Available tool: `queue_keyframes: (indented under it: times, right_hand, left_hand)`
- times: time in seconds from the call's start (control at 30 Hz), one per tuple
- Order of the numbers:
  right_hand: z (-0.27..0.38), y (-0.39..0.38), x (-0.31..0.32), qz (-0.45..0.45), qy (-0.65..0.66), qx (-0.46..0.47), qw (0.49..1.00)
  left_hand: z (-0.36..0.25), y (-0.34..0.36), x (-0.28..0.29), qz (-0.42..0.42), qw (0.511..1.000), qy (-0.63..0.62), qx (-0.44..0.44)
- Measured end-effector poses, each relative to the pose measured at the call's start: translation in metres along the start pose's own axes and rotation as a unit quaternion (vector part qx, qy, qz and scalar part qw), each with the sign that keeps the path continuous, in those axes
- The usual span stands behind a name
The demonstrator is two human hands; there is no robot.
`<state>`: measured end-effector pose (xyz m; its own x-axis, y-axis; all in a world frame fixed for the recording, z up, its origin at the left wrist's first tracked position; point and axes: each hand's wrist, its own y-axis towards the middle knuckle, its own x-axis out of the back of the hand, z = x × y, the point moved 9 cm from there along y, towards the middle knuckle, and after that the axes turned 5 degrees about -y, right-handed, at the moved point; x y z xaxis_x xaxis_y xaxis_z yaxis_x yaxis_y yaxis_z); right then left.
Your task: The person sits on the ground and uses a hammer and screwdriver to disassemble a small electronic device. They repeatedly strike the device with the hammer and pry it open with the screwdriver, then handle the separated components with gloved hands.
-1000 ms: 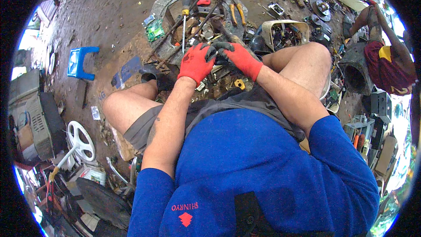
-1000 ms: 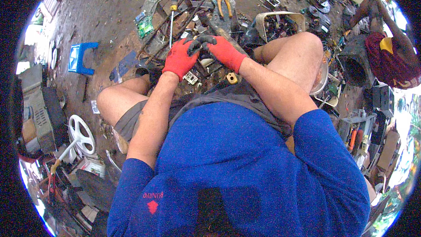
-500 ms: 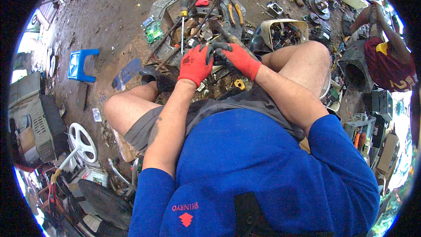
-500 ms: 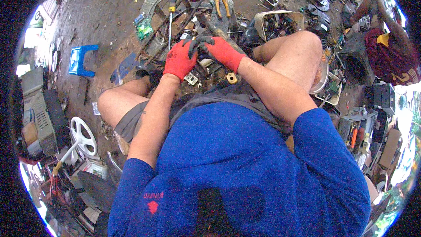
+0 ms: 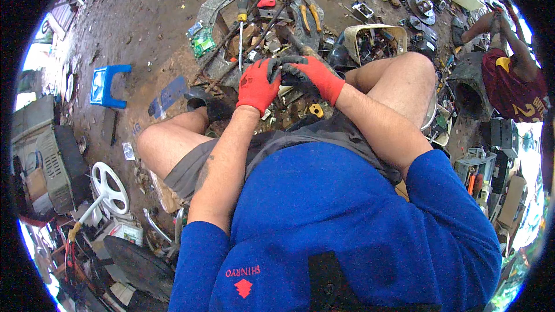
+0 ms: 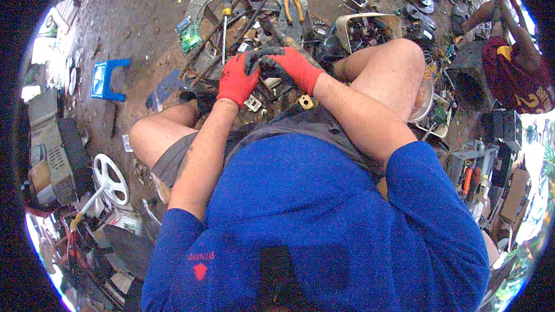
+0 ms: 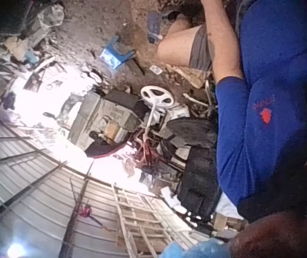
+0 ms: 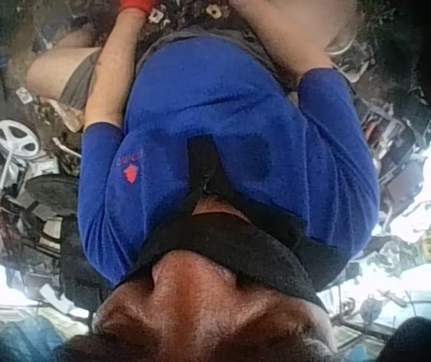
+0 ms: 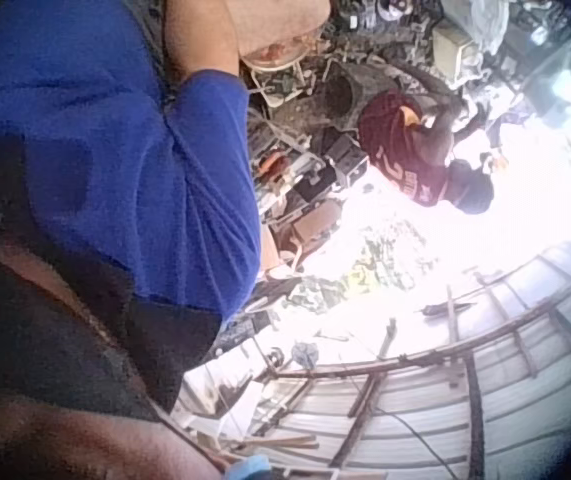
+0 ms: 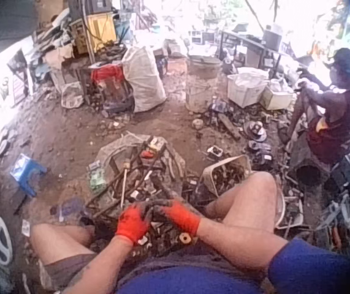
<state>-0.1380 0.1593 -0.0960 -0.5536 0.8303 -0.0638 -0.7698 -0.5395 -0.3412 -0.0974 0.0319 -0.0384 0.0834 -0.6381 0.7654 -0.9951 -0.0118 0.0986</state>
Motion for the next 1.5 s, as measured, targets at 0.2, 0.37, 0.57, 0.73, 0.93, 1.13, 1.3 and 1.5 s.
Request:
queue_keyframes:
  times: [0.2,0.37,0.57,0.73,0.93,1.13,1.3,1.5]
  right_hand:
    - [-0.009,0.005,0.001,0.003,0.027,0.029,0.999]
    - [-0.013,0.013,0.003,-0.02,-0.016,0.014,1.0]
    - [-0.005,0.015,0.007,-0.057,-0.115,0.035,0.991]
    - [-0.018,0.018,0.009,-0.061,-0.073,0.008,0.995]
    - [-0.004,0.021,0.008,-0.068,-0.154,0.08,0.982]
    - [0.024,0.009,-0.007,-0.025,-0.219,0.095,0.971]
    - [0.042,-0.002,-0.014,-0.022,-0.261,0.089,0.961]
    - [0.031,0.006,-0.005,-0.018,-0.284,0.084,0.955]
  left_hand:
    - [0.003,-0.002,0.001,-0.009,0.999,-0.042,-0.017]
    - [0.003,-0.002,0.003,0.015,0.995,-0.096,0.001]
    - [0.006,-0.004,0.005,0.013,0.995,-0.1,-0.021]
    - [0.007,-0.004,0.002,0.031,0.992,-0.119,-0.018]
    - [0.003,-0.002,-0.001,0.038,0.995,-0.085,-0.04]
    - [0.009,-0.001,-0.007,0.034,0.996,-0.07,-0.032]
    - [0.002,0.002,-0.01,0.052,0.998,-0.042,-0.02]
    - [0.007,0.003,-0.007,0.01,0.997,-0.068,-0.02]
